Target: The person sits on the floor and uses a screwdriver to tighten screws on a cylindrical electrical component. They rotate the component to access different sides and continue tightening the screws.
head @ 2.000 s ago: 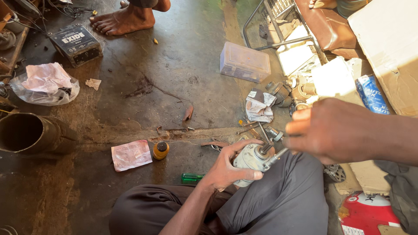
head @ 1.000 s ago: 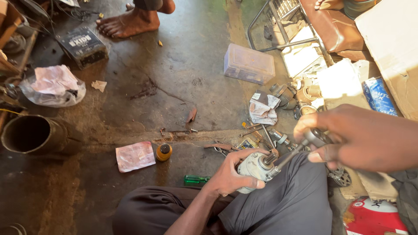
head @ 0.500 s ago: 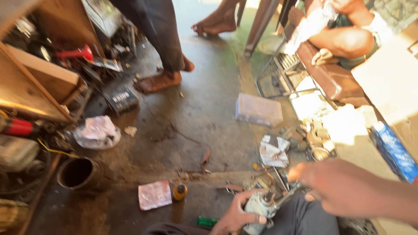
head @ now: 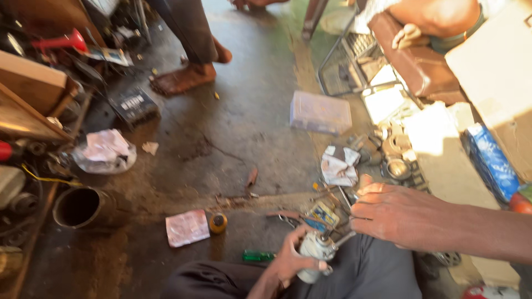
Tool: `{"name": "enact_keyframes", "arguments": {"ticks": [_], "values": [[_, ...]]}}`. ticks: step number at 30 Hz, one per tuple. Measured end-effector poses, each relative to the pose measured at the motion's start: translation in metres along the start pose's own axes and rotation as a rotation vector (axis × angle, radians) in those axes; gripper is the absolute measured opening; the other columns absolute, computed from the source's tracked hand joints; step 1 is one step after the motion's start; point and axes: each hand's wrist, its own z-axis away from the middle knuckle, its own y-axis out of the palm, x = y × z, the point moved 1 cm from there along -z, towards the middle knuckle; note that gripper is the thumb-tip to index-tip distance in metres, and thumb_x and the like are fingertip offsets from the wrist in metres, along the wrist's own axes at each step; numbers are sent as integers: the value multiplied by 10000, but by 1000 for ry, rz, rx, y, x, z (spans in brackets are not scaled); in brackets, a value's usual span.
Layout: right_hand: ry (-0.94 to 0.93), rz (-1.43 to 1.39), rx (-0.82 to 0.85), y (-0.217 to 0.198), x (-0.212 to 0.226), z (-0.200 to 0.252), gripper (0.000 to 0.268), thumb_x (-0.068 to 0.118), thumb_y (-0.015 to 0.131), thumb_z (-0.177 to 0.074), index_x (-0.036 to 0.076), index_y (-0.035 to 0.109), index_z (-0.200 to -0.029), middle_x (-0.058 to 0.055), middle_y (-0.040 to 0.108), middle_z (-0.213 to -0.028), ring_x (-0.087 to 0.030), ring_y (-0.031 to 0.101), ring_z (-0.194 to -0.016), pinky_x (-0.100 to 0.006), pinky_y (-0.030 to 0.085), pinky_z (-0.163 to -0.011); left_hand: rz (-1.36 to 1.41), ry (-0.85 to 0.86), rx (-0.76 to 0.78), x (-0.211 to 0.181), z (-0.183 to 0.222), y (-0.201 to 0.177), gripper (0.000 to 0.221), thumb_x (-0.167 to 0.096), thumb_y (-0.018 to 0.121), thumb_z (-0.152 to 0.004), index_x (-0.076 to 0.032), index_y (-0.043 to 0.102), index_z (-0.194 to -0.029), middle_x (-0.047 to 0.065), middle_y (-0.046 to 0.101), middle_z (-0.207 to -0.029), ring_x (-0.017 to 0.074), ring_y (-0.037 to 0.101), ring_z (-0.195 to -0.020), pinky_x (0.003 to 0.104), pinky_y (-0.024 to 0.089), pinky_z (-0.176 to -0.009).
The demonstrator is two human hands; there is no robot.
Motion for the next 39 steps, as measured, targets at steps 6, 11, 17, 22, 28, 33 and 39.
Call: {"name": "enact_keyframes", "arguments": {"ticks": [6,11,17,22,28,33,39], "values": [[753,-626,315,22,0,-8,444,240,767,-885,94,616,-1277,-111,731,-863,-295,732,-883,-444,542,-791,-78,-121,1,-7,3,-1,596,-91,896,-656,1,715,-1216,92,737,-1074,172,680,-970,344,559,-897],[959,-733,456,44,-2,3,336,234,690,-957,171,652,-1284,-141,775,-857,-274,789,-884,-409,570,-844,-188,-150,77,11,-6,-11,643,-191,852,-729,-40,636,-1316,68,708,-1171,168,651,-1091,342,517,-990],[16,-74,-296,94,-5,27,505,78,641,-699,121,608,-1201,-89,658,-1014,-333,657,-1041,-486,550,-899,-332,-207,137,31,-14,-27,710,-265,842,-772,-80,525,-1380,94,682,-1227,198,605,-1191,360,453,-1052],[915,-943,300,123,-18,29,318,224,723,-889,94,697,-1178,-94,675,-858,-303,742,-788,-376,537,-642,-381,-165,154,37,-18,-37,650,-288,841,-763,-55,637,-1335,126,719,-1186,235,649,-1141,377,491,-1024],[980,-763,265,123,-18,30,389,270,762,-889,150,703,-1254,-96,752,-772,-179,725,-668,-290,494,-622,-495,-38,111,33,-22,-37,649,-362,873,-791,-48,692,-1330,50,665,-1253,202,651,-1206,363,495,-1047],[561,-494,-60,121,-19,20,330,214,695,-896,206,636,-1220,-65,758,-881,-157,684,-716,-284,500,-635,-601,-55,29,18,-14,-28,848,-321,956,-485,-49,661,-1231,65,718,-1106,187,684,-1035,328,533,-931],[1142,-1194,271,120,-22,19,326,228,740,-905,113,709,-1208,-103,743,-823,-225,700,-643,-316,512,-596,-589,-115,-9,1,-13,-24,687,-230,895,-514,-31,765,-1159,73,784,-1043,157,724,-949,318,570,-875]]}}
